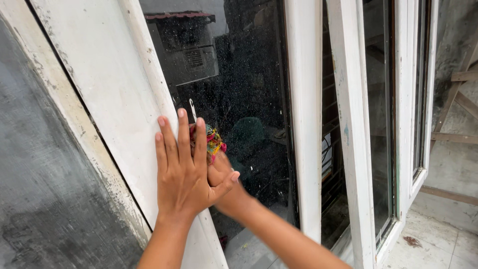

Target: The person cleans a window frame and glass by wiping them with a cloth.

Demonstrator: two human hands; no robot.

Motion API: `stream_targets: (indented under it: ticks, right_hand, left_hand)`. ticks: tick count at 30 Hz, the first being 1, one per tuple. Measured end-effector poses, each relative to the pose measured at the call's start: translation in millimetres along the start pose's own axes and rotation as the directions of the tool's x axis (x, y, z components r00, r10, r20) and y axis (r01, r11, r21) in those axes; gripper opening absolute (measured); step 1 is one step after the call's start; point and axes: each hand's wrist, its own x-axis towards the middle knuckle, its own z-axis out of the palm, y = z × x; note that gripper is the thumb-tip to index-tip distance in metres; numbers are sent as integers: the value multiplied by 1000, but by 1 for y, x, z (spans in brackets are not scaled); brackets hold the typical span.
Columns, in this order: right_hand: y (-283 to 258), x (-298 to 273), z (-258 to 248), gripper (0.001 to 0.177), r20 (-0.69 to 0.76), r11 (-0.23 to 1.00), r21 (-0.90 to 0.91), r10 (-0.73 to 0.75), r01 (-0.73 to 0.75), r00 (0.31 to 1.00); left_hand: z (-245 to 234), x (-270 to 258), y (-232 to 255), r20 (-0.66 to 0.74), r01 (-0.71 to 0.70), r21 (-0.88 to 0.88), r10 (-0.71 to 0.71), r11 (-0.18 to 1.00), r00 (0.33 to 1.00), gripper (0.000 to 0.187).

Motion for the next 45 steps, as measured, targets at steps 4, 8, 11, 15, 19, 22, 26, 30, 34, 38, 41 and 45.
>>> stream_targets:
  ticks: [4, 8, 11, 15, 19, 22, 26, 30, 34, 38, 41, 45]
  right_hand:
    - [62, -15, -46, 63, 83, 972, -233, -19, 38, 996]
    - [146, -28, -90, 59, -173, 925, -275, 220, -262, 960]
    - [159, -26, -94, 51, -309, 923, -266, 191, -278, 932]
    - [106, -2, -54, 51, -423, 922, -65, 322, -383, 847]
    - [8, -6, 2, 49, -141, 999, 18, 51, -49, 989]
    - [8, -15, -9, 54, 74, 1000, -5, 8, -8, 997]
    - [79, -36, -50, 73, 78, 976, -195, 109, -92, 991]
    - [146, -43, -83, 68, -227, 937, -223, 219, -270, 949]
    - [127, -28, -68, 62, -438, 905, -51, 360, -423, 824]
    - [31, -29, -12, 57, -284, 972, -18, 219, -233, 934]
    - [-21, -49, 6, 54, 86, 927, 268, 248, -262, 965]
    - [36, -67, -30, 52, 157, 995, -95, 12, 3, 988]
  left_hand:
    - [5, -15, 0, 50, -17, 54, 15, 998, 999, 109]
    - [9, -17, -1, 30, -31, 57, 29, 998, 999, 110]
    - [7, -17, -4, 34, -46, 76, 44, 996, 998, 110]
    - [5, -19, -2, 23, -44, 20, 44, 999, 999, 110]
    - [0, -18, -1, -26, -33, -69, 32, 997, 999, 113]
    - [0, -18, -1, -36, -37, -67, 34, 997, 999, 112]
    - [3, -17, -3, -4, -47, -17, 47, 999, 999, 112]
    - [8, -16, -2, -11, -59, 25, 59, 998, 998, 112]
    - [6, -17, -3, -6, -67, 46, 68, 997, 998, 113]
    - [4, -20, 0, -29, -37, -23, 37, 999, 999, 109]
    - [8, -33, 7, -29, 5, -57, -6, 998, 1000, 105]
    - [20, -58, 18, 37, 1, 46, -3, 999, 999, 102]
